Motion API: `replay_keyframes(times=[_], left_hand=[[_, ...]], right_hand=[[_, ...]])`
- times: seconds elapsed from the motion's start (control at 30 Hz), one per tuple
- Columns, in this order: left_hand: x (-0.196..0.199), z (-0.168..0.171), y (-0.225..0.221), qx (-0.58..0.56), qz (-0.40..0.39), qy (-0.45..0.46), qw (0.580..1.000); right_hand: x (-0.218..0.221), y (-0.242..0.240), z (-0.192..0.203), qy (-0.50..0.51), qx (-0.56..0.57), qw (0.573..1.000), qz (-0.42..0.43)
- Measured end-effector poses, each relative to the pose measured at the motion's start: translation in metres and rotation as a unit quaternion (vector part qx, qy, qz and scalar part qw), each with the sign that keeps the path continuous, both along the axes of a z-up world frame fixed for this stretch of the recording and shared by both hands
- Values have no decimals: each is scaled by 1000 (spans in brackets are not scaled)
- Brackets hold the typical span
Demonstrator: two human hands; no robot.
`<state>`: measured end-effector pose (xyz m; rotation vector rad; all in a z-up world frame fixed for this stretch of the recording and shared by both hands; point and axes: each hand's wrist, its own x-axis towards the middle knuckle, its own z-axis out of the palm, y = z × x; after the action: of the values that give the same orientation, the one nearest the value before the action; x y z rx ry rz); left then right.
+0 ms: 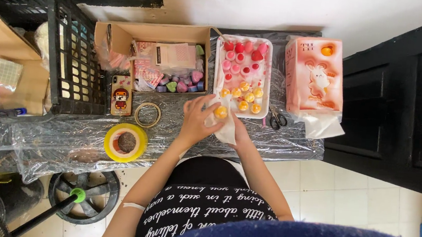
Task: Wrapping small candle items in paper and placing them into small plastic bags.
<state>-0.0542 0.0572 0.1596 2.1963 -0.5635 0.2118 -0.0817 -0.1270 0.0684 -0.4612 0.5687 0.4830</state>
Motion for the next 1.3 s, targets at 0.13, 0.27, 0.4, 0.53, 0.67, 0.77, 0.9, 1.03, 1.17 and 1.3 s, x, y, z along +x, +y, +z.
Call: replay_keyframes(times=[0.13, 0.27, 0.4, 0.53, 0.67, 0.77, 0.9, 1.03, 1.17, 1.3], left_hand=[[-1, -12, -1, 9, 16, -4, 1000], [0, -10, -2, 18, -6, -3, 1000], [0, -6, -3, 16, 15, -19, 1000], [3, -12, 0, 57, 34, -83, 994], [8, -10, -1, 79, 35, -92, 992], [10, -13, -6, 79, 24, -97, 992], [9, -32, -19, 43, 11, -10, 999], [10, -70, -35, 21, -17, 101, 995], [17, -139, -49, 58, 25, 225, 972], [26, -156, -60, 196, 43, 232, 952]], right_hand=[[-2, -5, -25, -31, 4, 999, 12], [5, -3, -11, -6, 28, 1000, -2], [10, -10, -37, 11, 65, 998, 0], [9, -5, -17, -5, 26, 1000, 1], [10, -6, 12, -40, -49, 998, 27], [7, -14, -5, -34, -67, 997, 26], [5, -22, -7, -3, -86, 996, -7], [3, -59, -76, -57, -220, 974, -11], [-13, -107, -129, -77, -524, 848, -1], [-32, -123, -113, -86, -764, 627, 123]])
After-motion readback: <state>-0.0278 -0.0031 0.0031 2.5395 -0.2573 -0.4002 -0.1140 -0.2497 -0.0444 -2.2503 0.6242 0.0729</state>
